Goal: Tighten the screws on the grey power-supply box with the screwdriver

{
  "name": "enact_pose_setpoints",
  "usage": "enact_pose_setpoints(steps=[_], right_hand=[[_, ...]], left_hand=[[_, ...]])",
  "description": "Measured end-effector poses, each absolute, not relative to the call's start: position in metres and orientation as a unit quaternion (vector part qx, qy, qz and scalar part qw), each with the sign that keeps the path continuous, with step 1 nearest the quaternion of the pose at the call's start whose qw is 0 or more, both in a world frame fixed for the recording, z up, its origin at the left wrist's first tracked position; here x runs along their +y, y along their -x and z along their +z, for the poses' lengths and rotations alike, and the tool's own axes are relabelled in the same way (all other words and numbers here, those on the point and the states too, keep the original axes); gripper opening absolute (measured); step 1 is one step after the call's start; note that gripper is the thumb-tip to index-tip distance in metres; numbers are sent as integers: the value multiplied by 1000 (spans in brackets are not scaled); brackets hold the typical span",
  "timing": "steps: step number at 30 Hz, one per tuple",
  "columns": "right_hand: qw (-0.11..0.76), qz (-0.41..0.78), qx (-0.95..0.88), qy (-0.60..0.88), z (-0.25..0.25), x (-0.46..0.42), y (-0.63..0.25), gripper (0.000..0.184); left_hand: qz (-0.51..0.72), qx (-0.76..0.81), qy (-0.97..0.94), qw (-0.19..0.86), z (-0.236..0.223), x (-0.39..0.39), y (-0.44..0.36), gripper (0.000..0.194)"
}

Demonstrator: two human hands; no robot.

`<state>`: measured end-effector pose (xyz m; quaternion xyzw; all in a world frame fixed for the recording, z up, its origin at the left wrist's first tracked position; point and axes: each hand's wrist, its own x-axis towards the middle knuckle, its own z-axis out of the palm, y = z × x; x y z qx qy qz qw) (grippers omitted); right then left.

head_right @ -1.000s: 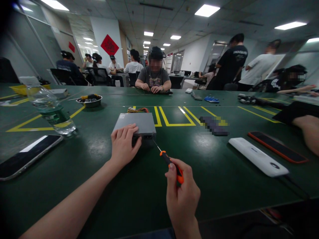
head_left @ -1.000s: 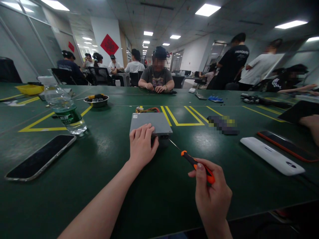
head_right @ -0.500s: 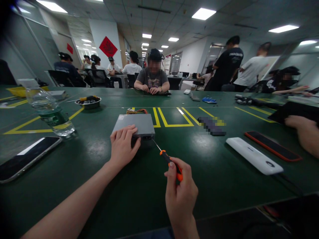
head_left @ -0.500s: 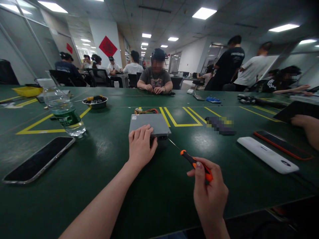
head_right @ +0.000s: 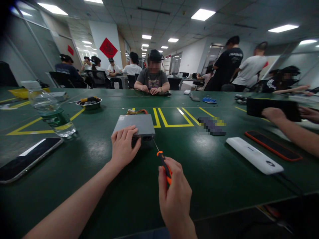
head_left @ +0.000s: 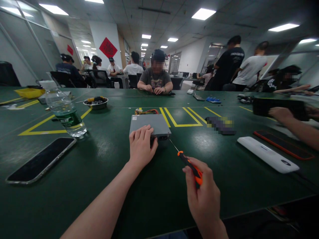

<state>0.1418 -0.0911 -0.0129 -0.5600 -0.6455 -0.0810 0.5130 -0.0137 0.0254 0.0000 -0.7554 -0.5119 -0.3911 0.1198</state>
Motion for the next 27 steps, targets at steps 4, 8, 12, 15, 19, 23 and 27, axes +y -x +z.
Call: enact_pose_setpoints(steps=[4,8,12,15,19,23,27], right_hand=[[492,-33,-690,530,-14,-99,-133,32],[476,-76,-662,574,-7,-99,-133,33],[463,-103,-627,618,2,-95,-142,25],[435,-85,-629,638,6,-97,-144,25],[419,-109,-663,611,10,-104,-137,33],[419,-120,-676,594,14,-101,-133,30],[423,-72,-629,648,15,-98,-140,28]], left_hand=[[-390,-515,754,119,0,26,13,27],[-388,-516,754,121,-1,26,13,27],[-390,-514,754,123,-1,26,13,27],[-391,-515,753,121,-1,26,13,27],[-396,-513,752,120,0,25,13,27],[-397,-512,752,122,0,25,13,27],[-395,-511,754,121,2,24,13,28]])
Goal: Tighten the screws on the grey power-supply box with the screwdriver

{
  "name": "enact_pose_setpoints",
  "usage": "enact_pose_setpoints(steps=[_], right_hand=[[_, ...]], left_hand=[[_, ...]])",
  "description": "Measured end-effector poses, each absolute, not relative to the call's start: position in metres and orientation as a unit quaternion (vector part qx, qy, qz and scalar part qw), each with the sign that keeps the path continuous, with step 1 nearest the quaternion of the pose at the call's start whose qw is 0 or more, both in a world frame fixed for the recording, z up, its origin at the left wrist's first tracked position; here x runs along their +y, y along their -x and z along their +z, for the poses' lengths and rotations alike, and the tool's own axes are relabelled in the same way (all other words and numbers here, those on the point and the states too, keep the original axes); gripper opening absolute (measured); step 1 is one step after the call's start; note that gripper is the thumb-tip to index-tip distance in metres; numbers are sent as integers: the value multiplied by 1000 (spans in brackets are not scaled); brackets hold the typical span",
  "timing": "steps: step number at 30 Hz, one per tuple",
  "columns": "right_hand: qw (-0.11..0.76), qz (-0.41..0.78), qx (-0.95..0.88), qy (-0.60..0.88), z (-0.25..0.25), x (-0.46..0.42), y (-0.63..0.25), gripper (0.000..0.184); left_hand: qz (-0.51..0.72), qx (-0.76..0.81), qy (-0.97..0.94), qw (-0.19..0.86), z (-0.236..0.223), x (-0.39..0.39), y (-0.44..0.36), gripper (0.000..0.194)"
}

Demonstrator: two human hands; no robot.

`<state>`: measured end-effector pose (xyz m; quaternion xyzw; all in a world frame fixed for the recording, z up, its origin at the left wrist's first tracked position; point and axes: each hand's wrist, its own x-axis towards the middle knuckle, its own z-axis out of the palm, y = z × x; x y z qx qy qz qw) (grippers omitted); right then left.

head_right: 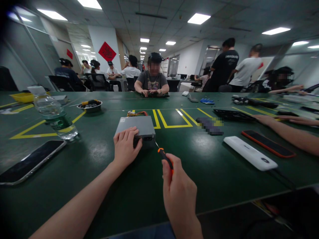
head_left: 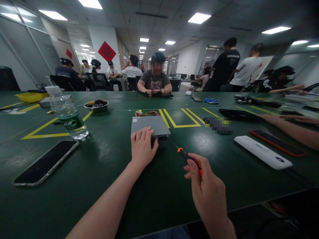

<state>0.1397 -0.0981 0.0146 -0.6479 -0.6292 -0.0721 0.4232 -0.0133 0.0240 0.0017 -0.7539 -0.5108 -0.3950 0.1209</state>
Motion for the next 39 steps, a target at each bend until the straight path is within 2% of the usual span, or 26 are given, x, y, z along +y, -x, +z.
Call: enact_pose_setpoints(steps=[3,8,11,15,22,27,33,39], right_hand=[[409,-42,-638,651,14,-101,-142,31],[436,-110,-665,597,11,-99,-139,31],[460,-127,-613,630,7,-94,-142,24],[441,-93,-604,657,7,-97,-145,27],[449,-135,-656,591,13,-98,-136,27],[446,-94,-613,645,8,-95,-143,25],[442,-107,-672,584,8,-101,-137,28],[429,-74,-624,649,5,-98,-141,27]], left_hand=[[-395,-509,755,123,1,24,13,28],[-394,-512,753,125,0,25,14,28],[-390,-513,754,125,1,25,14,28],[-393,-511,754,124,1,24,14,28],[-396,-510,754,119,0,26,14,28],[-394,-511,755,120,0,25,15,28],[-390,-513,755,123,1,25,15,27],[-386,-513,756,130,0,26,15,27]])
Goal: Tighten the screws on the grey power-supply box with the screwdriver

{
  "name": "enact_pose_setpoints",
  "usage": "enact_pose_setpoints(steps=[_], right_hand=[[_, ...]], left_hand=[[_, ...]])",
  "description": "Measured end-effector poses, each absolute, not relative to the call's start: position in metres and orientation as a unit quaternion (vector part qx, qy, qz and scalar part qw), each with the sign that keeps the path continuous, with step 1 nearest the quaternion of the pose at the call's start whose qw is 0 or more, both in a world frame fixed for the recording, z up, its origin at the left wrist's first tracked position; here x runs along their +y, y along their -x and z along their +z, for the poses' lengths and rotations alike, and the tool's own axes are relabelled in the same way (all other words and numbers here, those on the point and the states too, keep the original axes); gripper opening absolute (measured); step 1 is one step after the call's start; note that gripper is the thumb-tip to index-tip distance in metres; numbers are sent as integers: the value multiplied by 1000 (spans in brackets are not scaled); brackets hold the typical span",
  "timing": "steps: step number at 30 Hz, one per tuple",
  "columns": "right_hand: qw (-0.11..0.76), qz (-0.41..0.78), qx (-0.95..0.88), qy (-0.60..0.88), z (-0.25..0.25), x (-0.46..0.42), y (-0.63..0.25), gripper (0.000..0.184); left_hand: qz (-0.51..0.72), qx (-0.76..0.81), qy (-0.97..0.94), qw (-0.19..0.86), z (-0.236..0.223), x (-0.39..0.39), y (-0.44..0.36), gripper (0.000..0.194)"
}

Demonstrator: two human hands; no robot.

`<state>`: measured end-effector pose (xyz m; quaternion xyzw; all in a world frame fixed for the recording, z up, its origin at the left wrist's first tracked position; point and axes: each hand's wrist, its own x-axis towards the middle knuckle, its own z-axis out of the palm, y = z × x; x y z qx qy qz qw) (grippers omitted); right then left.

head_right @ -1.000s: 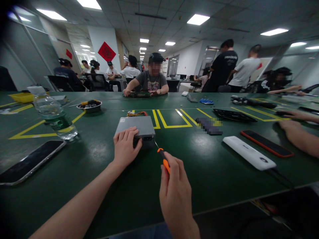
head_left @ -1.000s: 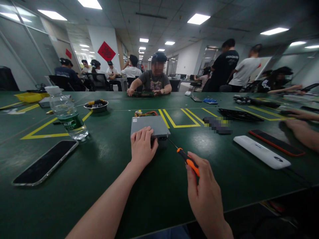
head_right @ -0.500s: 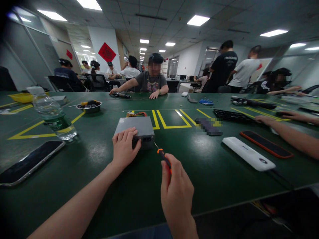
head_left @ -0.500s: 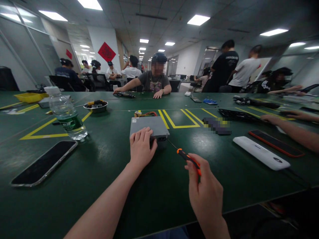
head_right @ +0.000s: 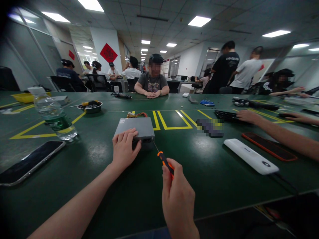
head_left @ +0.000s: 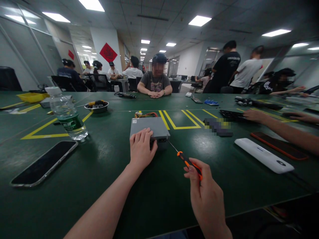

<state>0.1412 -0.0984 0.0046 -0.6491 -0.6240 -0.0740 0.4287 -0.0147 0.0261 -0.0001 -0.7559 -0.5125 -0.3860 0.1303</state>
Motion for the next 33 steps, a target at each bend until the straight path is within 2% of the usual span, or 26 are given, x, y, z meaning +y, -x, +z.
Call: enact_pose_setpoints(steps=[6,10,14,18,21,26,33], right_hand=[[422,-102,-687,583,6,-101,-136,29],[426,-86,-652,622,4,-100,-137,24],[424,-75,-665,610,4,-101,-139,27],[429,-127,-693,565,6,-99,-137,24],[427,-146,-671,588,6,-97,-140,21],[399,-103,-653,635,7,-97,-150,28],[395,-111,-707,577,10,-98,-146,26]], left_hand=[[-390,-514,752,133,-2,26,14,26],[-390,-512,753,136,-1,26,14,27],[-387,-515,753,135,-1,25,14,27],[-384,-517,753,134,-1,25,14,27],[-387,-518,752,129,0,25,14,28],[-382,-518,755,125,-1,26,14,28],[-386,-515,754,131,-1,26,14,27]])
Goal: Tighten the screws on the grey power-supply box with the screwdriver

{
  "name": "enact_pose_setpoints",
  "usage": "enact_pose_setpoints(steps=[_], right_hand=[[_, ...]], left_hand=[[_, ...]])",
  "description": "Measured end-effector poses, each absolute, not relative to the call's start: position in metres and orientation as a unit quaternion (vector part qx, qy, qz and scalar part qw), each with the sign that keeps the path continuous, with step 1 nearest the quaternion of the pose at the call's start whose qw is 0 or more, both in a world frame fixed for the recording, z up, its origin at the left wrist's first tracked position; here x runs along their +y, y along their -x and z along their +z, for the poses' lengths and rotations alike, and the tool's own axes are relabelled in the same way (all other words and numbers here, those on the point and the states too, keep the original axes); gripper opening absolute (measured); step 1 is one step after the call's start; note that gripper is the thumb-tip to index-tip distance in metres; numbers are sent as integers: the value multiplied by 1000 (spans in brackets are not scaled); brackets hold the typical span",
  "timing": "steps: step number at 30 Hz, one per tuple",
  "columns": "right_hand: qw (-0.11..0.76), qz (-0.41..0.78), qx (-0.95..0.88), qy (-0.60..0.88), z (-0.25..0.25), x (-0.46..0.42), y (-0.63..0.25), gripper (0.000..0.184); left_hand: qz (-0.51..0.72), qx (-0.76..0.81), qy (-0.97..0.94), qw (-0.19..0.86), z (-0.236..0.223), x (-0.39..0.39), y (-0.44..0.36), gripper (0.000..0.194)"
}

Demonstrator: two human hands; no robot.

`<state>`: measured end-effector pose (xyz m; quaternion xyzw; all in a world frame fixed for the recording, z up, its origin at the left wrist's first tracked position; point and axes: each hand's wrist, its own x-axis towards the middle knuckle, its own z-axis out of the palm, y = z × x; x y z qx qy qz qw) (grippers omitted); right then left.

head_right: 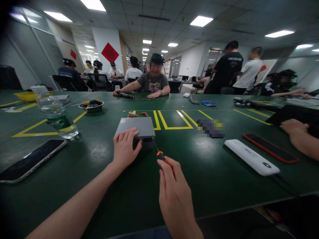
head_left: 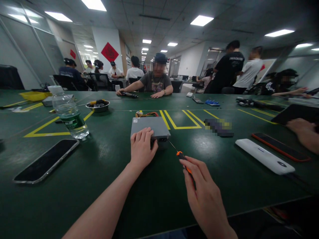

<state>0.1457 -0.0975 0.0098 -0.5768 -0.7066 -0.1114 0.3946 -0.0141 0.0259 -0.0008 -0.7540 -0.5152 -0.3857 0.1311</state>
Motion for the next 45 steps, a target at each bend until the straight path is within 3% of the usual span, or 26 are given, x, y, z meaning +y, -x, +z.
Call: enact_pose_setpoints(steps=[7,20,32,45], right_hand=[[408,-44,-667,622,9,-96,-150,26],[363,-74,-675,638,12,-98,-151,29],[409,-89,-696,584,13,-94,-142,18],[446,9,-625,641,19,-93,-144,27]], left_hand=[[-385,-516,754,128,0,25,14,28],[-389,-514,755,122,1,25,14,28],[-390,-515,752,126,0,25,13,28],[-384,-513,758,122,2,25,14,25]])
